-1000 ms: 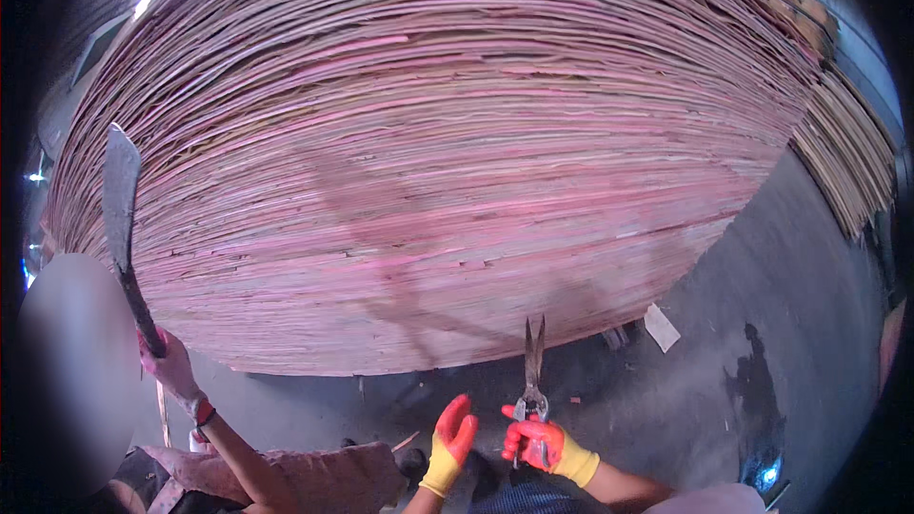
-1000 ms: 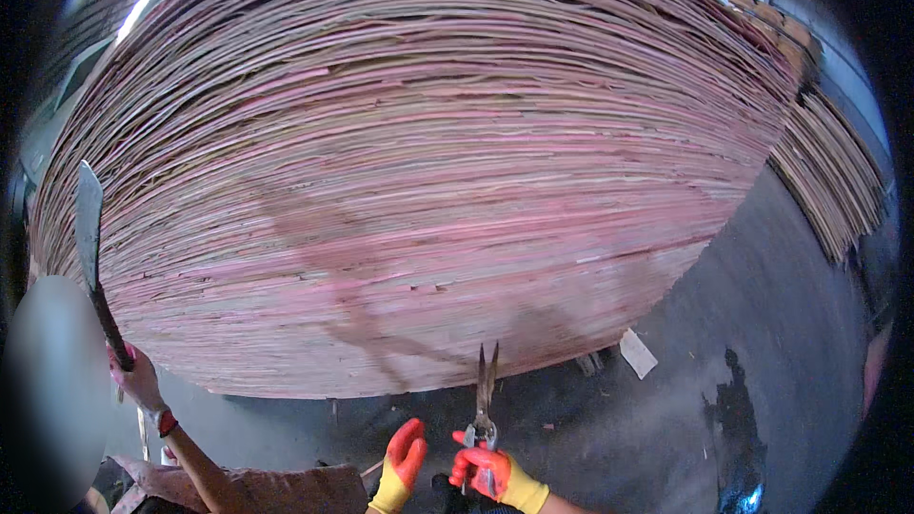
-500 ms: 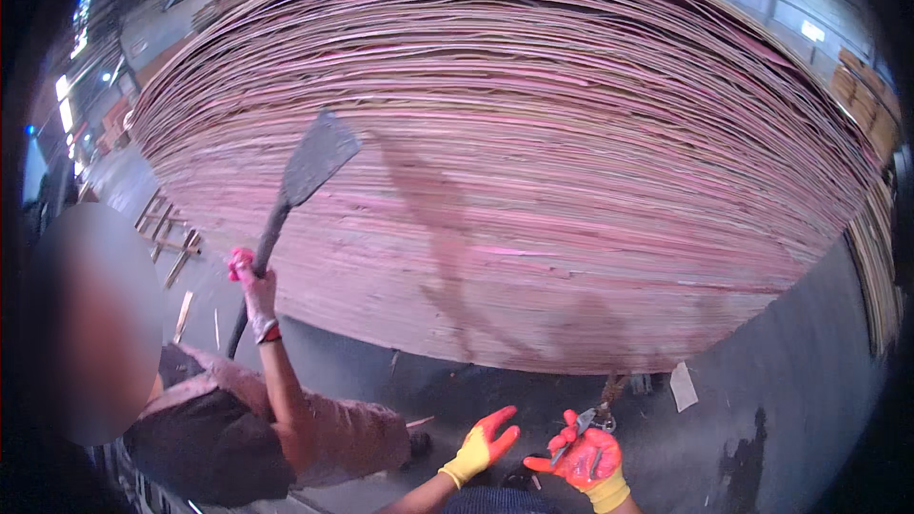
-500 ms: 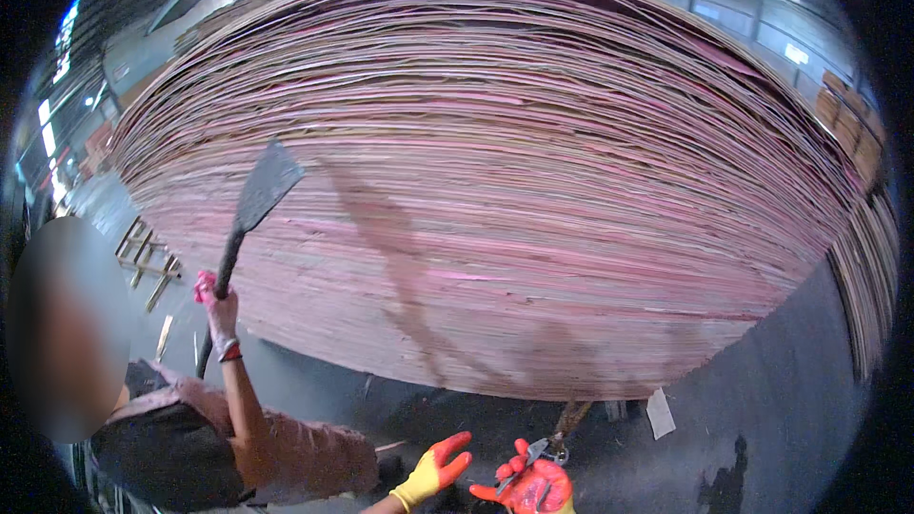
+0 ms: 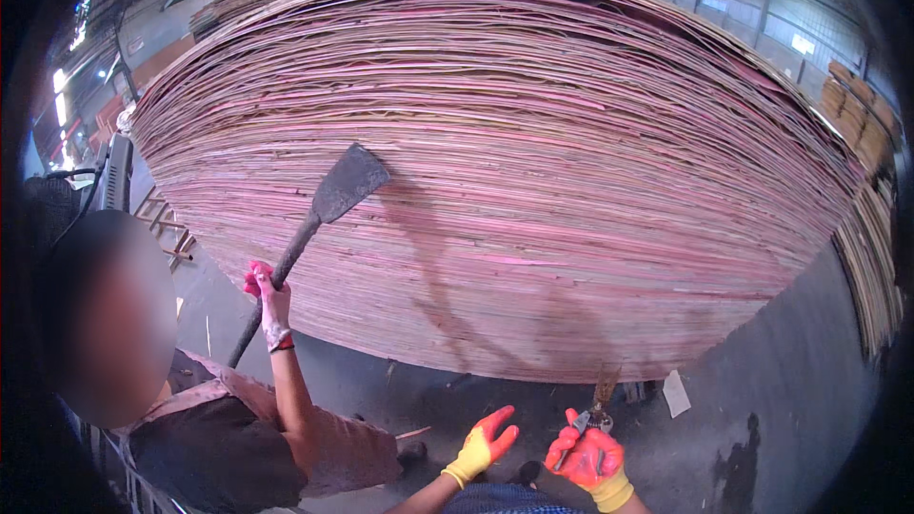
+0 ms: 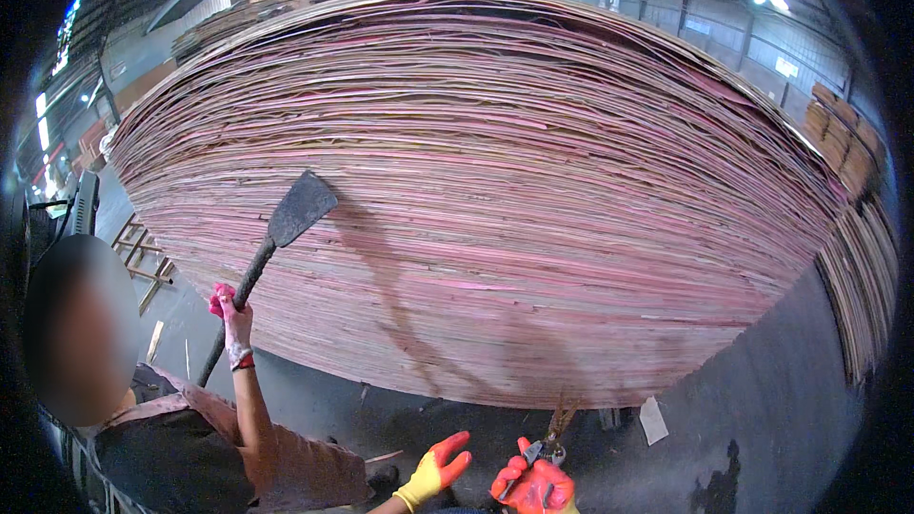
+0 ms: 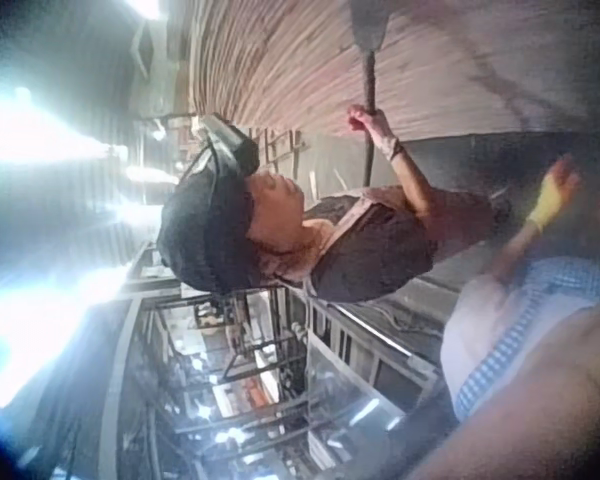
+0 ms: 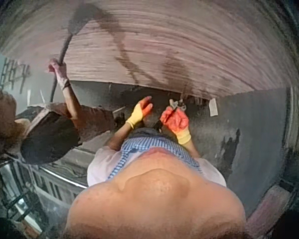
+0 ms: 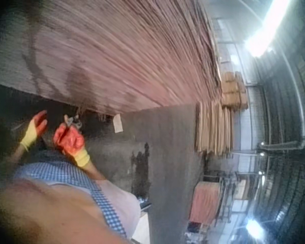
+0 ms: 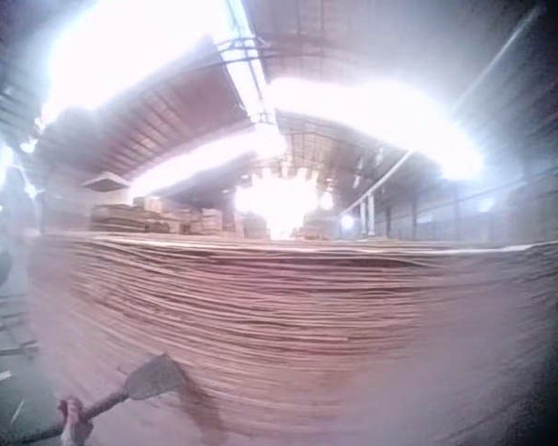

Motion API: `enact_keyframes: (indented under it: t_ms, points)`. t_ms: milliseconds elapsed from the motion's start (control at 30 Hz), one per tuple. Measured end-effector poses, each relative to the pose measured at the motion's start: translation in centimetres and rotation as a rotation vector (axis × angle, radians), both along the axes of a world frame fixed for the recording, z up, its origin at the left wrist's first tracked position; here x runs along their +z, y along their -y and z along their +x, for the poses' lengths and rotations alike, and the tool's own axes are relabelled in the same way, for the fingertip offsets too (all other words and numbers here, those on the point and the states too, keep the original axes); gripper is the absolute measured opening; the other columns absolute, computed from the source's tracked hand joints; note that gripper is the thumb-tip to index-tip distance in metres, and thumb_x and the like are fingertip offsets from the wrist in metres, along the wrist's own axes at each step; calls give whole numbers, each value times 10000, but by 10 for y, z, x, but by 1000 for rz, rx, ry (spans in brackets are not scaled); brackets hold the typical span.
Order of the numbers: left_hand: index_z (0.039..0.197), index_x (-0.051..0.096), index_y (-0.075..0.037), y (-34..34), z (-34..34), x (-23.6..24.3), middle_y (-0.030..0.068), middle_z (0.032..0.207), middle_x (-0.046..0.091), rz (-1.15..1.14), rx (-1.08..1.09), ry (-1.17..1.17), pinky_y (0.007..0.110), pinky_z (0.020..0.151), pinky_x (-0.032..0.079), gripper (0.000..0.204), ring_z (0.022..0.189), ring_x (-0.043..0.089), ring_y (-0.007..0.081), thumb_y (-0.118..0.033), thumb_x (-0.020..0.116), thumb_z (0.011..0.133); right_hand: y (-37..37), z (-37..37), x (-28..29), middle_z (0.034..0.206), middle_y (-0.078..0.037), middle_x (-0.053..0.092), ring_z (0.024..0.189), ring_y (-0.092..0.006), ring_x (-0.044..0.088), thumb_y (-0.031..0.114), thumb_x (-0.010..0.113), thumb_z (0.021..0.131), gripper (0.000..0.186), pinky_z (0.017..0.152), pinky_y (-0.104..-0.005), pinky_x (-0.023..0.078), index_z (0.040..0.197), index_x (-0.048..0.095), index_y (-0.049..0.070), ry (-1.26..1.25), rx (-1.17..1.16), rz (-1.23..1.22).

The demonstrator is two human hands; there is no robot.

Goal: Trimming the edges and separating layers of a large stack of plywood sheets using scissors.

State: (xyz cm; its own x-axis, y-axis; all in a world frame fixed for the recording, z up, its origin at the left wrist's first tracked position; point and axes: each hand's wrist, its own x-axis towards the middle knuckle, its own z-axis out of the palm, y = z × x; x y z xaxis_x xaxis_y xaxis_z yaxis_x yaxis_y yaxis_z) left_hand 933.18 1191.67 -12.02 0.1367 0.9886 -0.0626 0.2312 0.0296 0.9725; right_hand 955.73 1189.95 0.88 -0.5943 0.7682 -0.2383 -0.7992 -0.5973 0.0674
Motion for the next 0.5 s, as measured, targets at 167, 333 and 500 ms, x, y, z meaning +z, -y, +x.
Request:
enact_keyframes:
  t_ms: [167,333,500]
  points:
    - [1420,505,8,-3,-2,25,210,1402,574,41,27,138,408,1092,431,614,1306,552,328,-335,660,934,-7,-18,11,1182,-27,676,1215,-240,578,97,557,935,487,1145,-663,286,1382,584,288,168,-56,133]
    - [1420,483,35,-9,6,68,233,1345,598,44,-24,298,397,1041,480,527,1253,595,310,-189,633,967,-25,-40,2,1180,-56,689,1204,-289,602,69,565,925,500,1088,-702,347,1349,576,334,298,-230,179]
    - [1459,431,29,-21,0,67,231,1342,597,93,63,329,406,1021,490,582,1244,599,318,-194,634,961,-23,-56,-4,1119,-85,686,1100,-319,641,58,579,943,536,1067,-669,389,1411,493,306,291,-292,222]
